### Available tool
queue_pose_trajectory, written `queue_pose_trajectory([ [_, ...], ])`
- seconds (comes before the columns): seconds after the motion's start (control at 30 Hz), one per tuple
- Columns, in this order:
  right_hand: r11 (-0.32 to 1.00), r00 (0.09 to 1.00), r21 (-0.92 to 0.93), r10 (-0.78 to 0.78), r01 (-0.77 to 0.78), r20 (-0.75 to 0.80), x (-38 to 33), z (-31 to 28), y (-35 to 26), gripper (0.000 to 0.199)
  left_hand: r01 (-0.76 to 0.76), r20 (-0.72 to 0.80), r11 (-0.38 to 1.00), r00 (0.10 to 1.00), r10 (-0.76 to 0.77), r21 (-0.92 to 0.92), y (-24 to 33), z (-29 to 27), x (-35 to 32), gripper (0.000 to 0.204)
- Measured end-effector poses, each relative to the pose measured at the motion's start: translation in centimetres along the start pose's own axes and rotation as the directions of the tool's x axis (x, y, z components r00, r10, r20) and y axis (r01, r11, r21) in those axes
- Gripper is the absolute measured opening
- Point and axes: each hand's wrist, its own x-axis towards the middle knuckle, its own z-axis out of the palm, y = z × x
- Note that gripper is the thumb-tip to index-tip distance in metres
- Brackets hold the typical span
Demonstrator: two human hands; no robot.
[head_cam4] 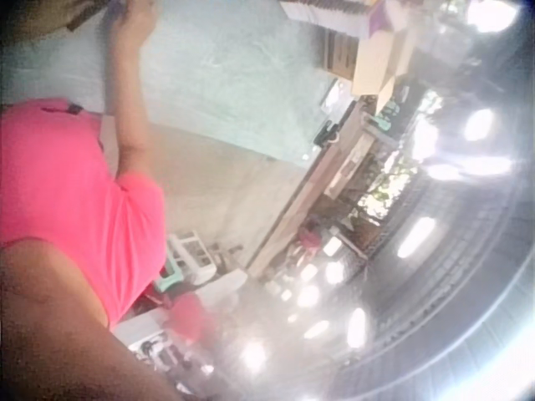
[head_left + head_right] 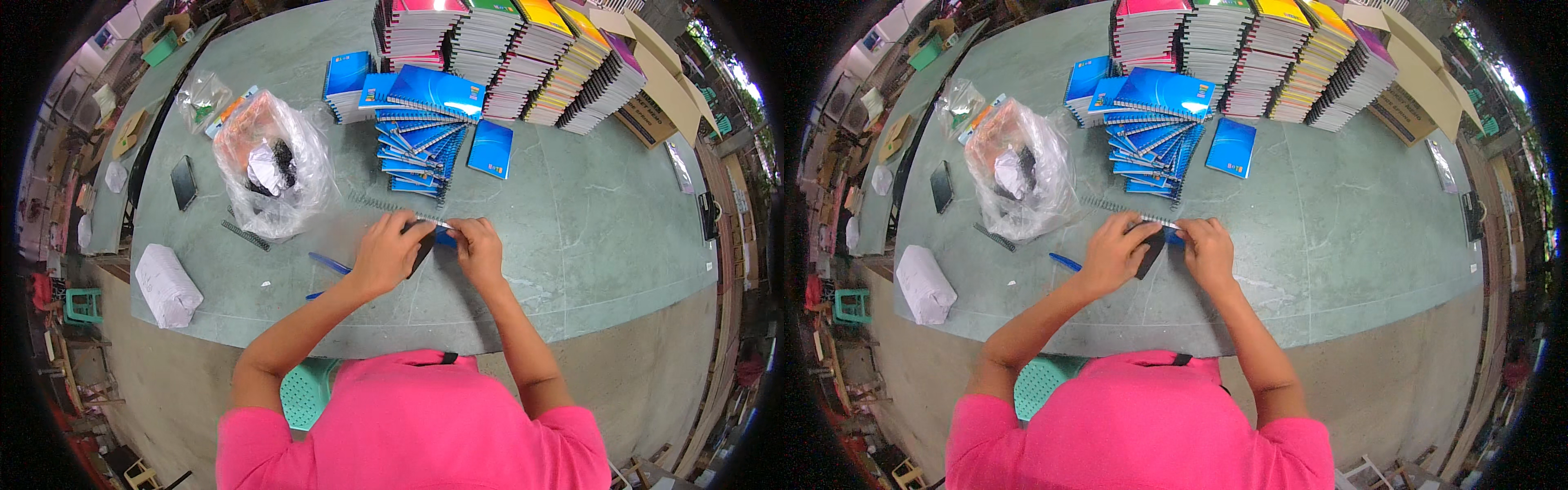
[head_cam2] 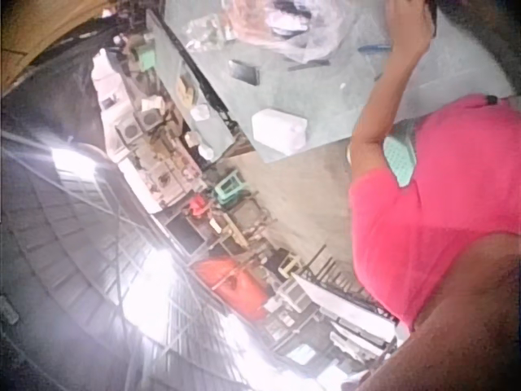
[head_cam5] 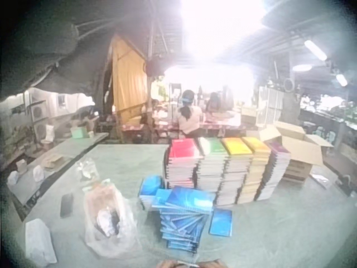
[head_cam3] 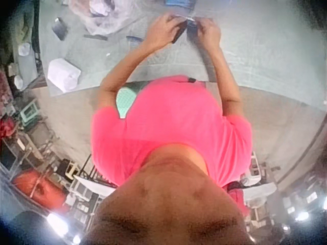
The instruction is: The person assembles notebooks by manually aligning the spiral binder through the holes of the paper stacks and then using pliers to trim and finish the ends of the binder.
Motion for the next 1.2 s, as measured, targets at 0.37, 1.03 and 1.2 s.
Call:
queue_pose_trajectory([
  [0.37, 0.942, 0.941, 0.162, 0.255, -0.294, 0.224, -1.1, -2.3, 2.3, 0.018, 0.116, -0.065, 0.985, 0.990, -0.125, -0.130, 1.5, -0.5, 1.3, 0.026],
  [1.03, 0.713, 0.874, 0.506, 0.375, -0.485, 0.310, -2.6, 0.2, 3.1, 0.020, -0.077, 0.195, 0.992, 0.976, 0.095, -0.096, 2.3, 2.6, 1.2, 0.029],
  [1.2, 0.727, 0.902, 0.537, 0.297, -0.427, 0.314, -2.1, 0.0, 3.0, 0.021, 0.108, 0.517, 0.980, 0.856, -0.006, -0.167, 2.6, 2.7, -1.3, 0.026],
])
